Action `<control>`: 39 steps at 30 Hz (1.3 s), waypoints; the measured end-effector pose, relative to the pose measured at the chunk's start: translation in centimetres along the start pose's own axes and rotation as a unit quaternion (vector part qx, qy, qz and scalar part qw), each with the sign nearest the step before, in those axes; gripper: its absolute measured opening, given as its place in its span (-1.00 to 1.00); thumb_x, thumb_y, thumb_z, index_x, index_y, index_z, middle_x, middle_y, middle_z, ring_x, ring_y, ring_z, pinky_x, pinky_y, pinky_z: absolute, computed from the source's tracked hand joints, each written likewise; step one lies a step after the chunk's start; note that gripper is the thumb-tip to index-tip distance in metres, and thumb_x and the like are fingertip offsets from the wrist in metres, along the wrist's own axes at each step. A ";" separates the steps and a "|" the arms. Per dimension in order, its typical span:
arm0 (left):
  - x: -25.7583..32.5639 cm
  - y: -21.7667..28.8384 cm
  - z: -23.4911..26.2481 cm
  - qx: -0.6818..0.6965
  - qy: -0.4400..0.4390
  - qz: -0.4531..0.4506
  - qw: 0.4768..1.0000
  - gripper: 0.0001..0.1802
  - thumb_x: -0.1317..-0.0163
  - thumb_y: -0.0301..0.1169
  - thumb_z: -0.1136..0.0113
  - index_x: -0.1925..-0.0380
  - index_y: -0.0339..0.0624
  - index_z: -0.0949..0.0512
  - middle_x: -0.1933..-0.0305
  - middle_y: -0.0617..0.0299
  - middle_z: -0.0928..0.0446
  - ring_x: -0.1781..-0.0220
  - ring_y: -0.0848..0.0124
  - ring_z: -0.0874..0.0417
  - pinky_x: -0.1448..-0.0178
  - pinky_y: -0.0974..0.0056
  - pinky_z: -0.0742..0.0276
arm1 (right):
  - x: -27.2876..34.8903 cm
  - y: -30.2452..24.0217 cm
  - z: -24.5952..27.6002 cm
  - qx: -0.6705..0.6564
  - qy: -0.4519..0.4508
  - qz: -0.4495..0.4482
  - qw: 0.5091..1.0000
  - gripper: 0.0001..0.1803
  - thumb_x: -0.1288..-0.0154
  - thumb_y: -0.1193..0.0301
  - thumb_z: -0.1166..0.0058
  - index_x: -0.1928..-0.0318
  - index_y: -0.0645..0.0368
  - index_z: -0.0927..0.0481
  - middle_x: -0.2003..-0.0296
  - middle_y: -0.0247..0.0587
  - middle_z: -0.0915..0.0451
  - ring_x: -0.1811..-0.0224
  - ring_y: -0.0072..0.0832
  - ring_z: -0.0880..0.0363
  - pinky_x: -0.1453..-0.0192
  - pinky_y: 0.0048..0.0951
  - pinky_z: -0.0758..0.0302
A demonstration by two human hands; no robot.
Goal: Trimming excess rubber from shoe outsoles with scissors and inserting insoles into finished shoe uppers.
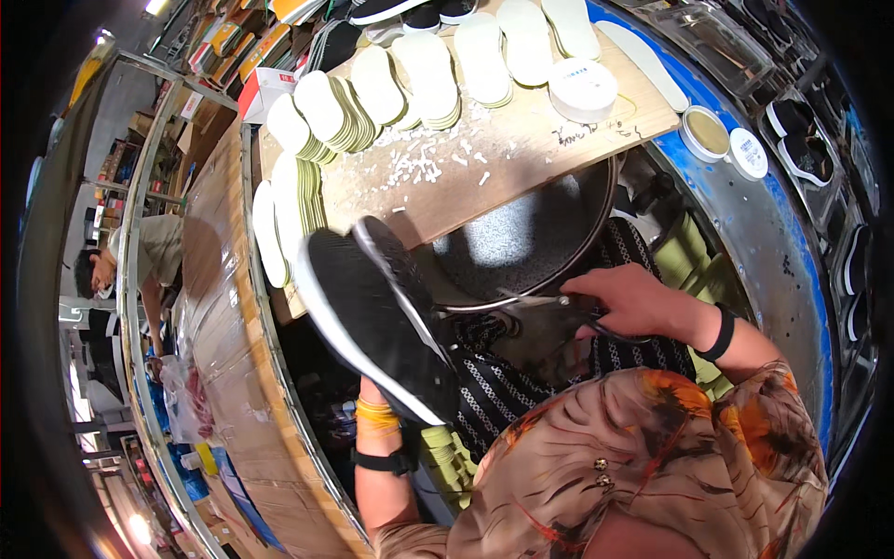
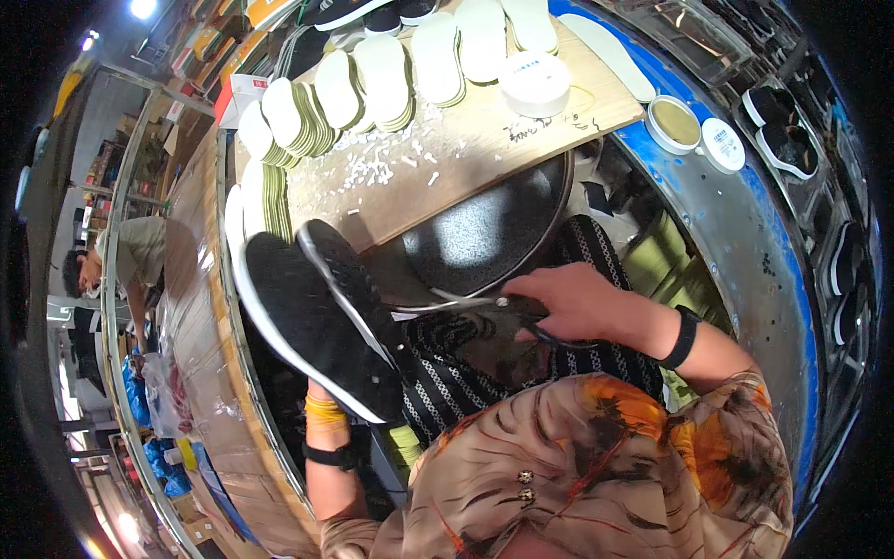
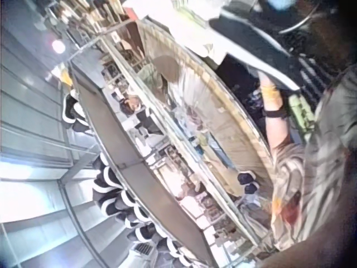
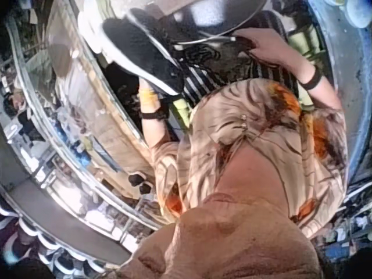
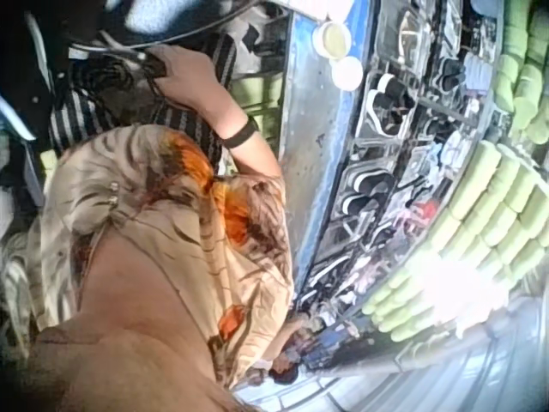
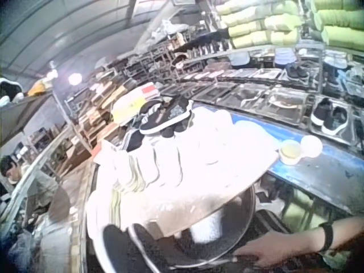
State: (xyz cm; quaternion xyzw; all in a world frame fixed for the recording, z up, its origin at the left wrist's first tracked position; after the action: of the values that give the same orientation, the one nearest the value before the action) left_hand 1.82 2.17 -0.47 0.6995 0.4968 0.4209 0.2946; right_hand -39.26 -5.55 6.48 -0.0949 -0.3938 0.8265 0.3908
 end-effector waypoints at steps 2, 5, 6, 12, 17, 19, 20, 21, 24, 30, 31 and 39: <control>4.4 -3.2 -1.0 0.013 -0.020 -0.007 1.000 -0.57 -0.32 -0.28 0.19 -0.13 -0.25 -0.23 -0.13 0.11 -0.35 -0.09 0.24 -0.41 -0.14 0.29 -0.37 | -0.5 -0.8 -0.5 0.018 0.020 0.013 1.000 -0.42 0.05 0.05 -0.18 0.02 0.04 -0.44 0.30 -0.12 -0.52 0.23 -0.16 -0.52 0.20 -0.24 -0.44; 1.7 -3.7 -4.3 0.036 -0.027 -0.043 0.998 -0.56 -0.31 -0.25 0.19 -0.13 -0.23 -0.24 -0.13 0.11 -0.35 -0.10 0.24 -0.40 -0.16 0.26 -0.35 | -2.2 -3.3 -1.3 0.049 0.014 0.039 0.998 -0.43 0.06 0.06 -0.18 0.03 0.03 -0.43 0.34 -0.15 -0.50 0.22 -0.18 -0.51 0.19 -0.25 -0.44; 1.2 -3.4 -4.6 0.044 -0.029 -0.054 0.997 -0.56 -0.31 -0.24 0.20 -0.13 -0.23 -0.25 -0.13 0.11 -0.35 -0.10 0.24 -0.40 -0.16 0.25 -0.35 | -2.5 -3.9 -1.4 0.060 0.031 0.052 0.996 -0.44 0.05 0.07 -0.17 0.03 0.04 -0.43 0.35 -0.14 -0.50 0.25 -0.17 -0.51 0.20 -0.24 -0.44; 0.1 -3.2 -7.6 0.096 -0.010 -0.131 0.987 -0.53 -0.29 -0.17 0.21 -0.11 -0.19 -0.28 -0.13 0.11 -0.36 -0.12 0.24 -0.38 -0.20 0.20 -0.31 | -3.4 -5.1 -2.9 0.092 -0.001 0.071 0.993 -0.46 0.01 0.08 -0.16 0.04 0.09 -0.43 0.37 -0.10 -0.52 0.33 -0.12 -0.53 0.26 -0.22 -0.46; 0.2 -3.9 -7.4 0.207 -0.002 -0.162 0.965 -0.53 -0.29 -0.14 0.24 -0.09 -0.15 -0.31 -0.11 0.11 -0.37 -0.13 0.24 -0.37 -0.22 0.16 -0.27 | -3.2 -4.5 -5.0 -0.149 -0.043 0.089 0.984 -0.44 0.02 0.08 -0.20 0.06 0.14 -0.45 0.45 -0.11 -0.52 0.44 -0.12 -0.52 0.35 -0.24 -0.46; 0.4 -5.7 -4.9 0.359 -0.020 -0.150 0.921 -0.55 -0.30 -0.13 0.28 -0.07 -0.10 -0.34 -0.07 0.12 -0.39 -0.13 0.23 -0.37 -0.23 0.12 -0.25 | -2.9 -6.3 -4.3 -0.136 -0.051 0.060 0.988 -0.41 0.08 0.09 -0.25 0.06 0.15 -0.44 0.44 -0.13 -0.51 0.42 -0.14 -0.52 0.33 -0.25 -0.45; 0.0 -5.8 -4.5 0.453 -0.160 -0.149 0.864 -0.57 -0.30 -0.13 0.27 -0.05 -0.11 -0.35 -0.03 0.13 -0.42 -0.10 0.24 -0.39 -0.23 0.12 -0.26 | -3.0 -7.5 -3.7 -0.135 -0.056 0.063 0.987 -0.41 0.08 0.09 -0.25 0.06 0.15 -0.44 0.44 -0.13 -0.51 0.42 -0.14 -0.52 0.33 -0.25 -0.45; 0.4 -6.0 -4.1 0.454 -0.156 -0.153 0.864 -0.57 -0.30 -0.13 0.27 -0.05 -0.11 -0.35 -0.03 0.13 -0.42 -0.10 0.24 -0.39 -0.23 0.12 -0.26 | -3.2 -8.7 -3.0 -0.025 -0.043 0.094 0.994 -0.40 0.08 0.06 -0.23 0.05 0.12 -0.44 0.41 -0.12 -0.51 0.36 -0.13 -0.51 0.28 -0.23 -0.44; 0.8 -4.2 -6.2 0.344 -0.124 -0.148 0.919 -0.58 -0.31 -0.16 0.28 -0.04 -0.17 -0.32 -0.06 0.11 -0.39 -0.10 0.19 -0.38 -0.22 0.13 -0.27 | -4.0 -10.2 -2.4 0.103 -0.019 0.136 0.985 -0.37 0.10 0.02 -0.21 0.04 0.08 -0.43 0.38 -0.13 -0.50 0.29 -0.13 -0.51 0.23 -0.21 -0.43; 0.4 -3.1 -7.1 0.307 -0.096 -0.140 0.937 -0.60 -0.30 -0.17 0.20 -0.01 -0.18 -0.32 -0.02 0.06 -0.39 -0.04 0.20 -0.42 -0.19 0.14 -0.28 | -3.7 -9.1 -2.1 0.096 -0.005 0.111 0.989 -0.41 0.09 0.03 -0.21 0.06 0.06 -0.45 0.38 -0.13 -0.50 0.28 -0.14 -0.51 0.25 -0.21 -0.43; 0.8 -3.0 -7.3 0.276 -0.087 -0.133 0.948 -0.61 -0.29 -0.16 0.19 0.02 -0.19 -0.32 0.01 0.07 -0.39 -0.02 0.21 -0.42 -0.17 0.14 -0.29 | -3.6 -8.6 -2.1 0.102 -0.007 0.103 0.989 -0.41 0.09 0.04 -0.21 0.06 0.06 -0.45 0.39 -0.13 -0.49 0.30 -0.14 -0.51 0.26 -0.21 -0.42; 2.8 -1.6 -9.2 0.008 0.036 -0.094 0.995 -0.66 -0.26 -0.14 0.12 0.22 -0.22 -0.38 0.20 0.11 -0.43 0.14 0.24 -0.46 0.01 0.12 -0.33 | -4.2 -6.5 -3.0 0.131 -0.011 0.158 0.979 -0.44 0.06 0.06 -0.19 0.06 0.07 -0.44 0.43 -0.14 -0.48 0.41 -0.12 -0.51 0.36 -0.21 -0.42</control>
State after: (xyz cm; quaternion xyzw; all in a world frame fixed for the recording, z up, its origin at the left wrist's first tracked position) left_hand -6.59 5.31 3.34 0.6366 0.5741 0.4121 0.3089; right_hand -31.28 -4.36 8.49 -0.0952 -0.2667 0.9232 0.2599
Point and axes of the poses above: each hand's wrist, its own x-axis away from the middle knuckle, its own z-axis out of the back of the hand, y = z × x, the point moved 1 cm from there along -x, towards the middle knuckle
